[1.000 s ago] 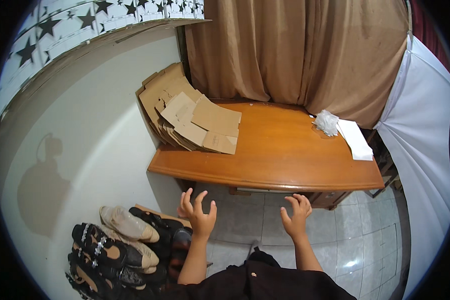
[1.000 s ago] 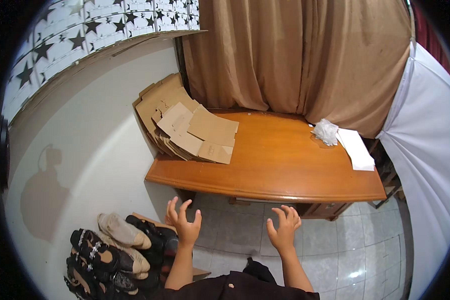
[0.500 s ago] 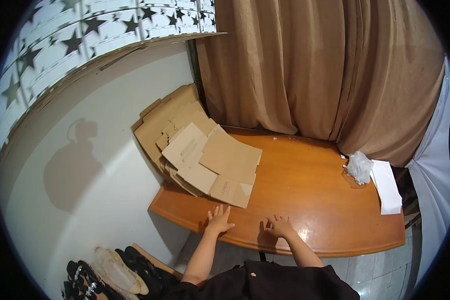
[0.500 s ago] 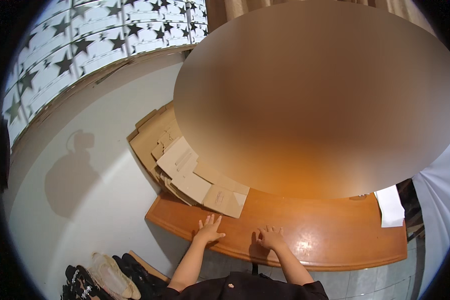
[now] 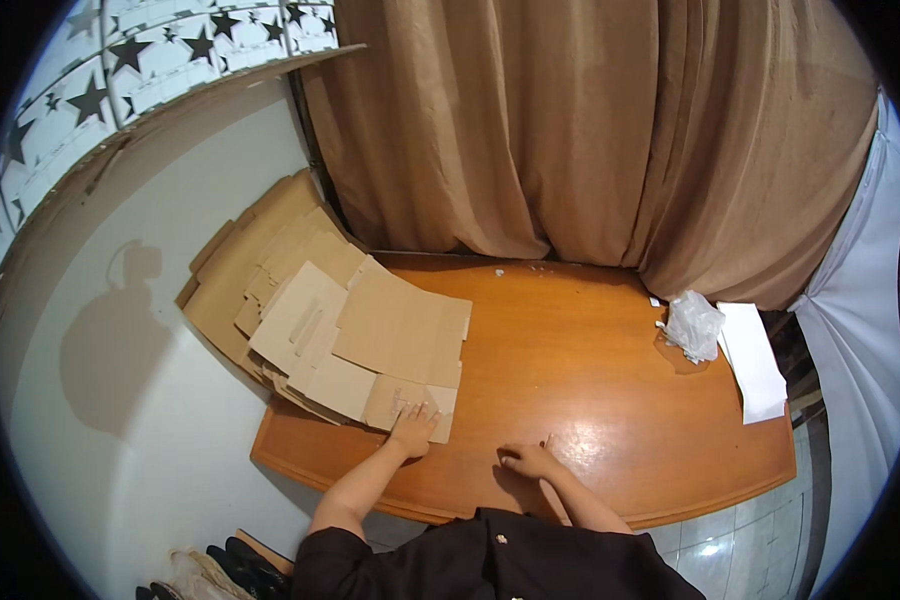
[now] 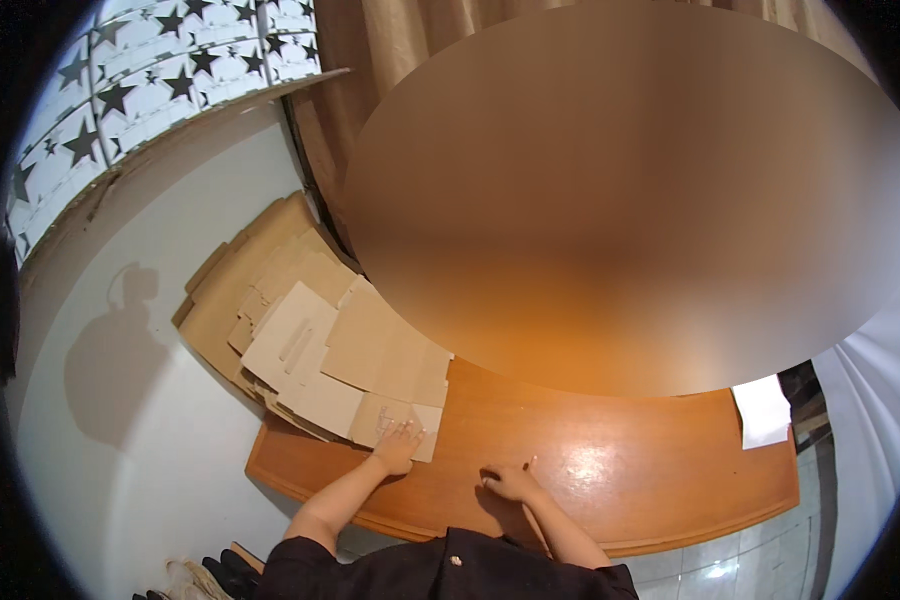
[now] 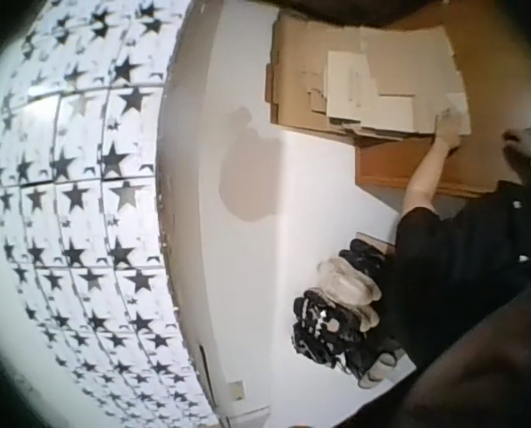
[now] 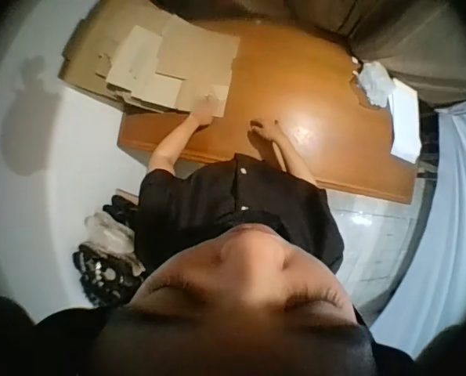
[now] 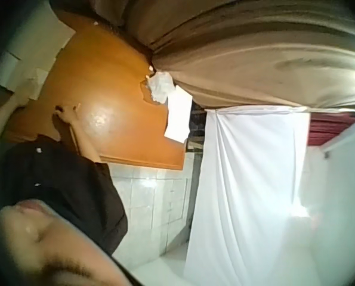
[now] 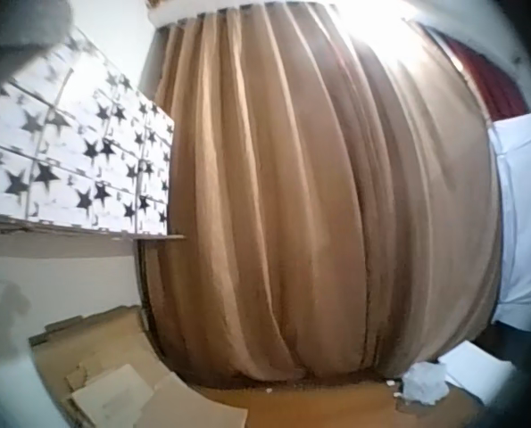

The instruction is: Folding cardboard shoe boxes and placing them on a shelf.

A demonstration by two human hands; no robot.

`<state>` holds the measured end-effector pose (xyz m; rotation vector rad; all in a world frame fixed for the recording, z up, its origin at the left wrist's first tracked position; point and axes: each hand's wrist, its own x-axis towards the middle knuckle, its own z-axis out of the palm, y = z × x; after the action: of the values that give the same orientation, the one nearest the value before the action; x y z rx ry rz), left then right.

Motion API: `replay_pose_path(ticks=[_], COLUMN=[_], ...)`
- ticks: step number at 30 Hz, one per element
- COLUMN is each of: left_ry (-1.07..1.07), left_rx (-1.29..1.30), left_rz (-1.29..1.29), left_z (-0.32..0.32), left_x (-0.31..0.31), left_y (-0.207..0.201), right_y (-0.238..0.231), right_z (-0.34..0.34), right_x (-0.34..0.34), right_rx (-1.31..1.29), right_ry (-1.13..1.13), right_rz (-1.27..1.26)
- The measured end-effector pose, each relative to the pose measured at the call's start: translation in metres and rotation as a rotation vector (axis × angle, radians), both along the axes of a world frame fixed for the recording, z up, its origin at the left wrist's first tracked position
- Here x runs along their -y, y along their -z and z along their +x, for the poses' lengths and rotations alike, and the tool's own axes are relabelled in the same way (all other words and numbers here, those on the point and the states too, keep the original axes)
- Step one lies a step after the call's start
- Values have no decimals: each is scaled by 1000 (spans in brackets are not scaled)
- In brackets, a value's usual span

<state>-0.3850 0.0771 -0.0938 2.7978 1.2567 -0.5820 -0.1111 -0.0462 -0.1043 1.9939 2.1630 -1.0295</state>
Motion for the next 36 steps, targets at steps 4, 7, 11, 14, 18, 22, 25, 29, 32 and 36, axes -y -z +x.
replay_pose_path(ticks=[4, 7, 11, 14, 18, 22, 25, 29, 32, 36], left_ry=[230, 381, 381, 340, 33, -192, -143, -110, -145, -157], left_rx=[103, 251, 484, 875, 1179, 1902, 2054, 2226, 2139, 2134], left_rz=[46, 139, 204, 511, 720, 292, 77, -250, -293, -338], left_z=[-18, -28, -3, 11, 21, 35, 34, 32, 34, 42], left_x=[-1, -3, -10, -19, -27, -21, -8, 9, 19, 30], left_y=[16, 14, -38, -110, -194, -230, -226, -204, -182, -181], right_y=[-12, -41, -16, -56, -83, -70, -74, -121, -133, -129], right_z=[9, 1, 14, 16, 40, 84, 116, 130, 126, 109], right_x=[-3, 1, 6, 13, 25, 25, 22, 35, 40, 42], right_rx=[-293, -283, -624, -505, -344, -677, -940, -1112, -1329, -1404], right_ry=[56, 107, 232, 253, 424, 791, 1012, 1328, 1196, 1267], right_rz=[168, 127, 142, 272, 347, 600, 834, 675, 485, 537])
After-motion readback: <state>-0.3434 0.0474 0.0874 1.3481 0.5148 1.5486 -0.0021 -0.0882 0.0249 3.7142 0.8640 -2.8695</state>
